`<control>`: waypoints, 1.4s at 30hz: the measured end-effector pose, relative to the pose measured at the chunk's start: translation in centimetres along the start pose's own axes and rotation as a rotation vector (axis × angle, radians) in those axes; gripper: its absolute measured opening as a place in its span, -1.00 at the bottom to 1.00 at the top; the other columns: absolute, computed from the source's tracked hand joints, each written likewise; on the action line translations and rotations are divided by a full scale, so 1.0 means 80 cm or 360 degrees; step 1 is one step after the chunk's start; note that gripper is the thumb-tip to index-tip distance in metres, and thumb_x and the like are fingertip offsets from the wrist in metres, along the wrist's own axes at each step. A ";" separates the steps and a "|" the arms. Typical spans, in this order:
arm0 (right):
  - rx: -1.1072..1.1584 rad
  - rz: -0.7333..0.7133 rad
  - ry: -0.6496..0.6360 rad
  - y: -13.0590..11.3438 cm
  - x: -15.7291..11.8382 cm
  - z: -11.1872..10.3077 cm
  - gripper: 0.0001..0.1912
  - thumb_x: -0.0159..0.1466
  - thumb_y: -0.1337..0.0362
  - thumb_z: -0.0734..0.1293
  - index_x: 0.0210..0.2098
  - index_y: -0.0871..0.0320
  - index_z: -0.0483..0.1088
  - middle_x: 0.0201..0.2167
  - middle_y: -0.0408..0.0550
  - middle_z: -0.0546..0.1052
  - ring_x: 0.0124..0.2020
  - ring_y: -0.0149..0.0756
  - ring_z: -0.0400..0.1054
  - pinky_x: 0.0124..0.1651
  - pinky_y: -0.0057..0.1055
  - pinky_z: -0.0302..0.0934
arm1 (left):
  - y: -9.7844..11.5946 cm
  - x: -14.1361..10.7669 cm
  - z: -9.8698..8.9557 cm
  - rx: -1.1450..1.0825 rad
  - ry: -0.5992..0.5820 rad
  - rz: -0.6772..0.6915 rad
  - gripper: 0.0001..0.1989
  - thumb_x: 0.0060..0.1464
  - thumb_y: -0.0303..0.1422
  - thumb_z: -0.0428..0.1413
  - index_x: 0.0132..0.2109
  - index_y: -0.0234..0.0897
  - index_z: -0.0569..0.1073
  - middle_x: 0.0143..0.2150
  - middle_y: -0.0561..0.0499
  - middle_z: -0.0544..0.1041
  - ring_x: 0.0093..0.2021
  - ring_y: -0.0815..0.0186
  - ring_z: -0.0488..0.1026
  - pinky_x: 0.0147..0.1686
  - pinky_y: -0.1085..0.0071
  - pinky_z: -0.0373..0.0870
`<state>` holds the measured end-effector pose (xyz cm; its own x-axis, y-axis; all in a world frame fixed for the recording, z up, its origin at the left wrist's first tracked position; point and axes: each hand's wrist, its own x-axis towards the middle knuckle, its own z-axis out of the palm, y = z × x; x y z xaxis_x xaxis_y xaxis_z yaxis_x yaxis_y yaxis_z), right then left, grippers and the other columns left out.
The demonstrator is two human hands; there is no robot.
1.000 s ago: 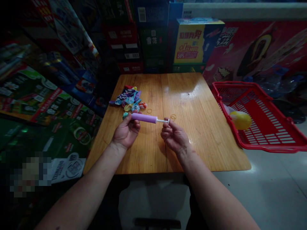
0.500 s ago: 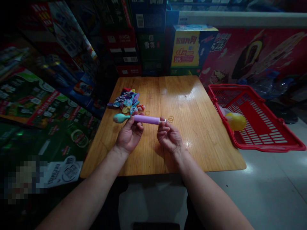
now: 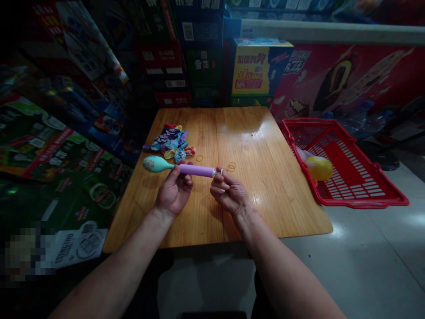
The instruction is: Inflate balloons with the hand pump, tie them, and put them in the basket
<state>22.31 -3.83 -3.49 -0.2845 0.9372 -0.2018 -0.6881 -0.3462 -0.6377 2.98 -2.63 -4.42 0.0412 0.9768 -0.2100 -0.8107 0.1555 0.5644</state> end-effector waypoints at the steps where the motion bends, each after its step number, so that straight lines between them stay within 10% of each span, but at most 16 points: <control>1: 0.0020 0.0034 0.0010 0.004 0.000 0.001 -0.91 0.34 0.28 0.30 -0.25 0.12 0.44 -0.52 -0.23 0.34 -0.64 -0.53 -0.08 -0.59 -0.61 0.04 | -0.006 -0.002 0.001 0.0002 0.0003 -0.0012 -0.78 0.23 -0.32 0.18 0.00 -0.23 0.55 0.02 -0.09 0.59 -0.41 0.52 0.46 -0.40 0.58 0.44; 13: -0.0194 -0.0068 0.0049 -0.017 -0.001 -0.015 -0.88 0.35 0.30 0.27 -0.25 0.13 0.46 -0.48 -0.23 0.42 -0.68 -0.59 -0.08 -0.58 -0.64 0.06 | 0.022 0.008 -0.005 0.0088 0.0097 0.0200 -0.76 0.16 -0.19 0.23 -0.04 -0.11 0.54 0.01 -0.02 0.60 0.08 0.21 0.50 -0.01 0.25 0.42; 42: 0.0882 0.0374 -0.0072 0.013 -0.001 0.003 -0.80 0.47 0.41 0.15 -0.11 0.19 0.41 -0.40 -0.21 0.54 -0.64 -0.69 0.23 -0.51 -0.73 0.23 | -0.009 -0.019 0.008 -0.0029 -0.0113 -0.0024 -0.68 0.28 -0.20 0.13 0.15 -0.06 0.45 0.09 -0.06 0.58 0.16 0.14 0.47 0.21 0.01 0.31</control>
<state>21.44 -4.30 -3.94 -0.4909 0.8343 -0.2509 -0.8452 -0.5259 -0.0953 3.85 -4.09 -3.99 0.0942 0.9825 -0.1605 -0.8202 0.1680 0.5469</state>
